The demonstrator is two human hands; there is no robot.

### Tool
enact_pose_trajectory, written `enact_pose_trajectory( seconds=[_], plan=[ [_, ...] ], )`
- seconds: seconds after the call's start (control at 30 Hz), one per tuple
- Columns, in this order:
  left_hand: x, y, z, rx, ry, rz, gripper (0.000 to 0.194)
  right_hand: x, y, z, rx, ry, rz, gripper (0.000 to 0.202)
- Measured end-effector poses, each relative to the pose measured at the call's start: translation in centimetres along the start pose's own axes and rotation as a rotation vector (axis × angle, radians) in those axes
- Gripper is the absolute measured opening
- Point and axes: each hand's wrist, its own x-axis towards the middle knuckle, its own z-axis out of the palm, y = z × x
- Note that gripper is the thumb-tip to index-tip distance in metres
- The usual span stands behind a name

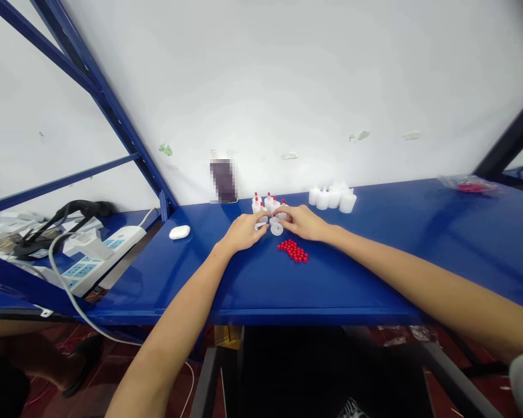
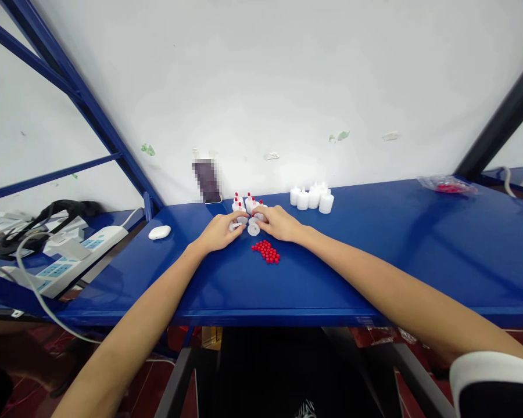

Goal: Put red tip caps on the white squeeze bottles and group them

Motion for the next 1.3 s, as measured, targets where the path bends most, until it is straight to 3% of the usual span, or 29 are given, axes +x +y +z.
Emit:
enact_pose_trajectory(
  seconds=[0.23, 0.37, 0.47, 0.6, 0.7, 0.83, 0.97, 1.3],
  plan=[
    [0.1, 0.3, 0.4, 0.026, -0.011, -0.014, 0.029, -0.5, -0.4, -0.6, 0.012, 0.077, 0.019, 0.021],
    [0.1, 0.4, 0.4, 0.033, -0.016, -0.026, 0.033, -1.0, -0.6, -0.8, 0.009, -0.031, 0.058, 0.023],
    [0.1, 0.5, 0.5, 0.031, -0.029, -0.037, 0.037, -1.1, -0.4, -0.6, -0.007, -0.070, -0.002, 0.017],
    [0.2, 0.7, 0.5, 0.027, -0.029, -0.044, 0.031, -0.5, 0.1, -0.6, 0.015, 0.155, -0.053, 0.013],
    [0.1, 0.8, 0.2, 0.011, 0.035, -0.057, 0.024, 0.6, 0.4, -0.9, -0.111, 0.268, -0.151, 0.017],
    [0.0, 0.7, -0.1, 0.004, 0.102, -0.077, 0.021, 2.0, 0.6, -0.8, -0.507, 0.225, -0.339, 0.019],
    [-0.1, 0.3, -0.1, 0.003, 0.114, -0.088, 0.019, 2.4, 0.6, -0.1, -0.751, 0.224, -0.414, 0.019],
    [0.0, 0.1, -0.2, 0.026, 0.115, -0.090, 0.020, 1.2, 1.2, -0.5, -0.748, 0.070, -0.519, 0.022]
  ],
)
